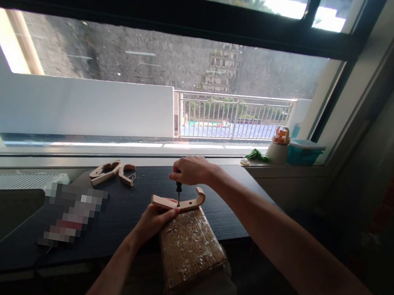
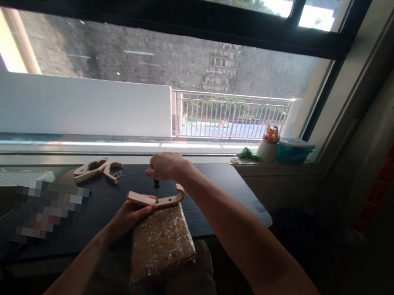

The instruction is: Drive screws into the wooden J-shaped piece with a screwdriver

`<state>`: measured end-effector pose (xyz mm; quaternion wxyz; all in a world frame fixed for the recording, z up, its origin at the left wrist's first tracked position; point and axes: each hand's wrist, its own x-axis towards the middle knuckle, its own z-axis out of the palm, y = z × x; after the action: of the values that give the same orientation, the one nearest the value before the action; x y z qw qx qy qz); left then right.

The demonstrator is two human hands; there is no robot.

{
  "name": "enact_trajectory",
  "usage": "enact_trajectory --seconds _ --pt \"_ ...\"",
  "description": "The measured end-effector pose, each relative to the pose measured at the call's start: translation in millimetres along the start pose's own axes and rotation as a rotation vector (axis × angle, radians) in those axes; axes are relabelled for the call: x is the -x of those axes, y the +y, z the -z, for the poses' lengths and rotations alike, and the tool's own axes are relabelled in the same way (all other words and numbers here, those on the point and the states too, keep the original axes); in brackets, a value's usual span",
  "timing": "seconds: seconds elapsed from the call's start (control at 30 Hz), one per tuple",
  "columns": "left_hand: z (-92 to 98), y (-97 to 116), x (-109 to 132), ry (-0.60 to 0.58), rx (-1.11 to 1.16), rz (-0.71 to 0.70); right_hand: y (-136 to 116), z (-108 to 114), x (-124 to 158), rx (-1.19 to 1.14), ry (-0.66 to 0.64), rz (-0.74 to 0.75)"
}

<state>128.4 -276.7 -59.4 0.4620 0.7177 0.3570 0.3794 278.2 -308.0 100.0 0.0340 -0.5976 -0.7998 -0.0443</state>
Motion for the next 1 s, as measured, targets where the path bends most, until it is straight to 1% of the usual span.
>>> enact_trajectory --seconds 0.1,0.27,0.47,0.6,0.7,0.8,0.9,1.0 --pt "0.0 0.0 0.2 -0.003 0.008 0.001 -2.9 4.4 3.0 -0.018 -0.005 0.058" --pt "-1.0 0.8 0.0 -0.003 0.023 0.01 -6.4 -3.5 4.0 -0.037 0.005 0.108" --pt "-1.3 0.6 1.0 0.0 0.029 0.004 -2.9 -15.1 1.9 -0.017 0.053 0.041" --pt "-1.0 1.4 1.2 0.003 0.016 0.004 -2.9 -17.8 0.3 0.001 0.071 0.006" --pt "-0.7 2.2 0.8 0.005 0.002 0.005 -4.4 -11.8 0.7 0.009 0.052 0.006" --pt "-0.4 2.1 0.5 0.006 -0.005 0.001 -5.4 -0.1 3.3 0.014 0.007 0.017" --pt "-0.7 1.6 0.6 -0.001 0.004 -0.006 -6.7 9.5 6.3 0.013 -0.011 0.048" --pt "-1.2 1.5 0.7 -0.004 0.017 -0.007 -9.2 11.0 8.0 -0.003 -0.045 0.094"
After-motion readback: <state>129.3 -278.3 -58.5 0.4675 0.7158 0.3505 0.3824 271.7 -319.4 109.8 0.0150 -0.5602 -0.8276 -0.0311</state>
